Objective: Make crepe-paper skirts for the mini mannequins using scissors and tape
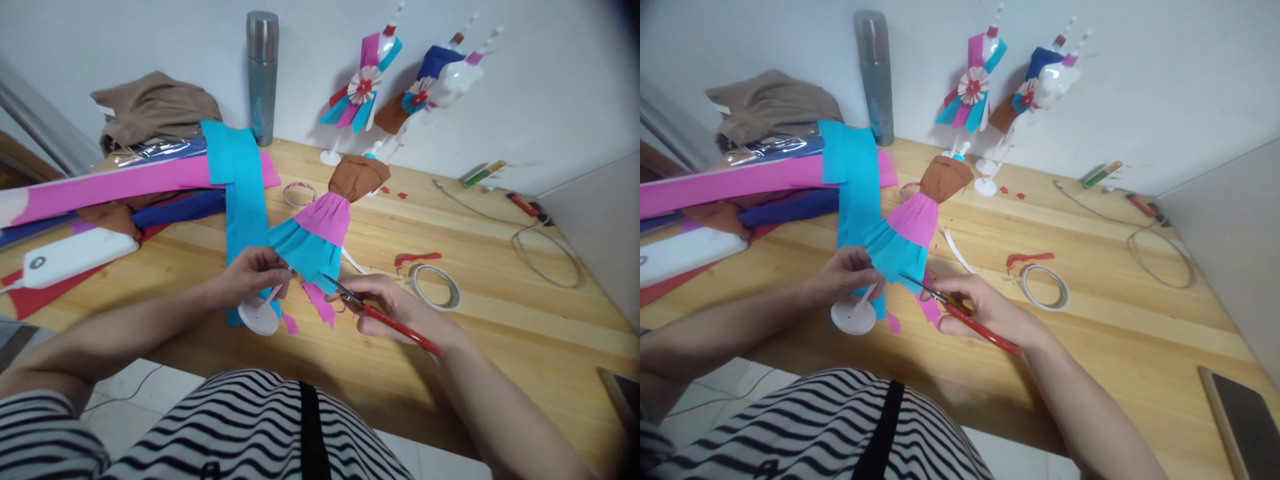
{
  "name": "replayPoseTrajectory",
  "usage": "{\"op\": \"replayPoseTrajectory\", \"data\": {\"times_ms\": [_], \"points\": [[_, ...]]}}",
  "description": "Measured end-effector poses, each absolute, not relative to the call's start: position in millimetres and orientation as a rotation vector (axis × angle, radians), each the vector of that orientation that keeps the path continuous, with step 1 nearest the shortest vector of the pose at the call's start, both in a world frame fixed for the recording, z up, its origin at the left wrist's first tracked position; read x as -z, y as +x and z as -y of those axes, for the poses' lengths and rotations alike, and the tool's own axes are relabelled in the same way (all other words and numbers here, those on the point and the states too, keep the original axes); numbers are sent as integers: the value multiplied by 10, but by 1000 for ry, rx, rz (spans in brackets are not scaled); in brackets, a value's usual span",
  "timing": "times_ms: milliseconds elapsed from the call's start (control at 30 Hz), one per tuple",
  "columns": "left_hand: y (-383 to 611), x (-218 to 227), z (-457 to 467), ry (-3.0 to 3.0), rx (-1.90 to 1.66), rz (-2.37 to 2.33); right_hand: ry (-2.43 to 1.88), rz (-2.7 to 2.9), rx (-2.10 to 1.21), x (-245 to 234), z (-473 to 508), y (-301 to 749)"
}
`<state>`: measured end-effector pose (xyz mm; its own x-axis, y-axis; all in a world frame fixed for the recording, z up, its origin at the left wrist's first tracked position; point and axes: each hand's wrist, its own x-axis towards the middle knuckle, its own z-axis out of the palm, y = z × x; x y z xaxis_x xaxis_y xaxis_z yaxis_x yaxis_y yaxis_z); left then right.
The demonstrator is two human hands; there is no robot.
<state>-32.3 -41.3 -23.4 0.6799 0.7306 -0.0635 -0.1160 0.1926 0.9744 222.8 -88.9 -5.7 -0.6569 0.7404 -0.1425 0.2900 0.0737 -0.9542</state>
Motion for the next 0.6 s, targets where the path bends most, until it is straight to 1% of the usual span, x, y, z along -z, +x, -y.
{"op": "replayPoseTrajectory", "data": {"times_ms": [367, 600], "points": [[-324, 240, 402, 1231, -648, -620, -1089, 2015, -1468, 77, 876, 2215], [-340, 247, 388, 1212, -630, -657, -1099, 2036, -1482, 125, 874, 2261]]}}
